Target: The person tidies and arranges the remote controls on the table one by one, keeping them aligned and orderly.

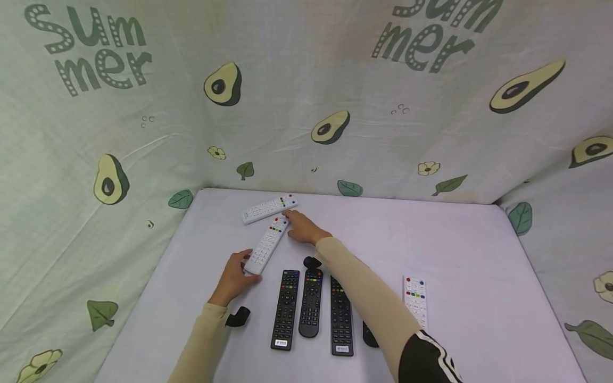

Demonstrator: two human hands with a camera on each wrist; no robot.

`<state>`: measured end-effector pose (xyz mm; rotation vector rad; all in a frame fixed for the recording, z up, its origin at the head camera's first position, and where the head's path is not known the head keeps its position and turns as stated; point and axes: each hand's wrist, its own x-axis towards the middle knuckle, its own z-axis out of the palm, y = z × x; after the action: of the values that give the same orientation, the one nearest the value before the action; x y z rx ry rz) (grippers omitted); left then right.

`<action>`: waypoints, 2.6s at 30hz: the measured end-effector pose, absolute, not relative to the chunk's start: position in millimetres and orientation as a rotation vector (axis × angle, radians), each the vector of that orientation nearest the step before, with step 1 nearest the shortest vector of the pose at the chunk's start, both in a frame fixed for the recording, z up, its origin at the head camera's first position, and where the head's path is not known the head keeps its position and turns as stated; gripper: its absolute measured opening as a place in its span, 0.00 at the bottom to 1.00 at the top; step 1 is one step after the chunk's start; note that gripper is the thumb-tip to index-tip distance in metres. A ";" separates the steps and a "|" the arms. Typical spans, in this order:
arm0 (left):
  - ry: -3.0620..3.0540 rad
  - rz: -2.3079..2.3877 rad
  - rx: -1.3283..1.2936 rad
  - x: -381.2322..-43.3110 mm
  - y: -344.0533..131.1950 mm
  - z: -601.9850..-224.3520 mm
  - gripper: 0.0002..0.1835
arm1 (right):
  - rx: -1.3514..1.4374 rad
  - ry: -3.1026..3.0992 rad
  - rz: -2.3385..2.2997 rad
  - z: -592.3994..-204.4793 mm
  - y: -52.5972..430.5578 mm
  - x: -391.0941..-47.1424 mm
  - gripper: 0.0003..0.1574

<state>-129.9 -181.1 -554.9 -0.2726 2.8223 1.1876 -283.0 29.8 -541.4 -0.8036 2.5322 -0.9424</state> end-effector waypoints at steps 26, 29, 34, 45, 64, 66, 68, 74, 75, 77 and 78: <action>2.830 1.199 -0.052 -129.9 -150.9 -538.1 0.40 | -0.697 2.601 -1.003 -528.6 74.6 -276.8 0.40; 2.827 1.199 -0.008 -128.9 -142.3 -535.1 0.41 | -0.690 2.598 -1.044 -519.4 88.4 -273.1 0.39; 2.808 1.226 0.090 -129.2 -124.5 -530.5 0.41 | -0.709 2.636 -1.087 -510.1 113.4 -266.6 0.37; 2.745 1.250 0.229 -128.7 -80.1 -513.1 0.41 | -0.661 2.724 -1.112 -501.4 168.9 -247.6 0.36; 2.644 1.228 0.455 -124.5 -17.7 -499.5 0.40 | -0.556 2.819 -1.092 -489.1 252.5 -205.3 0.37; 2.631 1.233 0.481 -123.5 -11.8 -499.2 0.40 | -0.545 2.826 -1.083 -488.4 259.5 -200.9 0.37; 2.616 1.234 0.501 -122.2 -6.3 -498.9 0.40 | -0.541 2.827 -1.079 -488.0 266.7 -196.0 0.37; 2.579 1.241 0.519 -117.3 10.6 -499.8 0.40 | -0.547 2.826 -1.075 -484.6 286.4 -181.6 0.37; 2.578 1.244 0.525 -116.4 13.6 -500.4 0.40 | -0.552 2.826 -1.072 -484.0 289.7 -179.6 0.38; 2.571 1.252 0.532 -114.8 19.6 -502.1 0.40 | -0.552 2.831 -1.063 -483.9 296.6 -175.9 0.38; 2.568 1.254 0.533 -113.8 22.7 -502.3 0.40 | -0.556 2.833 -1.061 -484.2 300.2 -174.2 0.38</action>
<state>-113.8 22.7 -502.3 0.5329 2.5685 1.2535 -174.2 300.2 -484.2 -0.5561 2.8333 -1.0611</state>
